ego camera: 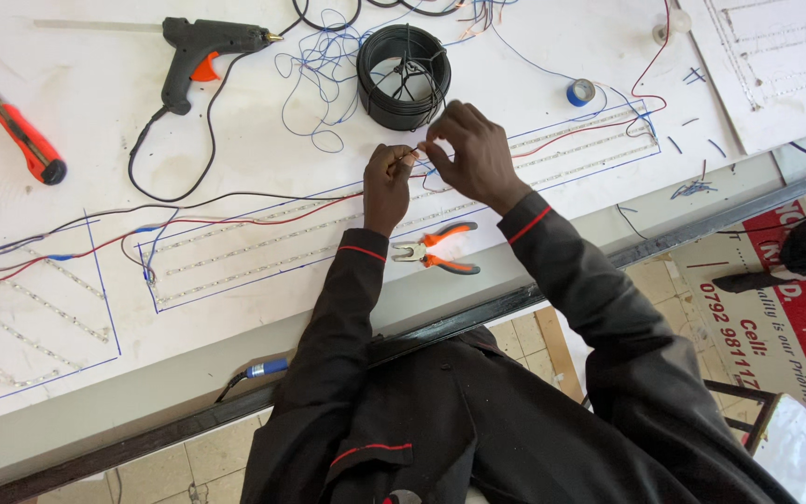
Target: The person strips the insulation from the ends of electrical wires using pliers and twists the exposed strands together. They then wrap the wire connections with blue electrical tape to secure and insulate the joints.
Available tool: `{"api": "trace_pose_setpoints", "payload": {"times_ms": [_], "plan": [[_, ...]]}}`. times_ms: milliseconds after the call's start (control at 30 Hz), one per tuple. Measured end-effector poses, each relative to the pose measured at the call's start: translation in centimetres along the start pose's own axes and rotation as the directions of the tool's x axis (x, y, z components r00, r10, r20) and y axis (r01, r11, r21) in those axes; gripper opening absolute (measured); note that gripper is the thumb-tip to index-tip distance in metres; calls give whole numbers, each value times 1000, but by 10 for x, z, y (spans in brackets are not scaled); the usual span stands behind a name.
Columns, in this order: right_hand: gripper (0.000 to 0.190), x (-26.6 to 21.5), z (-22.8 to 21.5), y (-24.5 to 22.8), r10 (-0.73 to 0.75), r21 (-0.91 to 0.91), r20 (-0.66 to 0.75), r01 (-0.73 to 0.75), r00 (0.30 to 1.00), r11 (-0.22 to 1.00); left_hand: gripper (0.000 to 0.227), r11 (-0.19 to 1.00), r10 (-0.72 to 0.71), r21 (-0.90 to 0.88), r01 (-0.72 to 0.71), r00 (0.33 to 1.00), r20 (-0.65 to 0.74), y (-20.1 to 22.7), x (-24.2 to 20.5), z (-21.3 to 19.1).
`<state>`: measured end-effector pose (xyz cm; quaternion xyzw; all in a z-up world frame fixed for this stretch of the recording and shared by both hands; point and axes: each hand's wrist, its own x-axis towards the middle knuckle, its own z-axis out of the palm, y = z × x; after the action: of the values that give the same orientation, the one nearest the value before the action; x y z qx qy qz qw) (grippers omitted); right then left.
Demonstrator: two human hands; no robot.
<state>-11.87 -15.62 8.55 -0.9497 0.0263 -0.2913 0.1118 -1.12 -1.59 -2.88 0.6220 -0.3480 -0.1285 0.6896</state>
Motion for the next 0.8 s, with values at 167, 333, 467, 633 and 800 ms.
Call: {"api": "trace_pose_setpoints", "payload": {"times_ms": [167,333,467,633,800], "plan": [[24,-26,14,6,-55,-73,32,58,998,996,17,989,-115,-94,118,992,43,7,1,-2],[13,-24,13,9,-168,-176,53,175,984,969,18,979,-184,-78,190,980,73,14,1,-1],[16,-12,29,19,-290,-170,57,295,955,940,17,995,-100,-15,101,994,41,11,-2,-4],[17,1,44,32,-155,-124,112,169,982,978,8,976,131,173,-134,991,27,5,-6,2],[14,13,54,31,51,-86,343,-23,938,996,11,900,224,400,-173,971,-82,-5,-12,5]]}}
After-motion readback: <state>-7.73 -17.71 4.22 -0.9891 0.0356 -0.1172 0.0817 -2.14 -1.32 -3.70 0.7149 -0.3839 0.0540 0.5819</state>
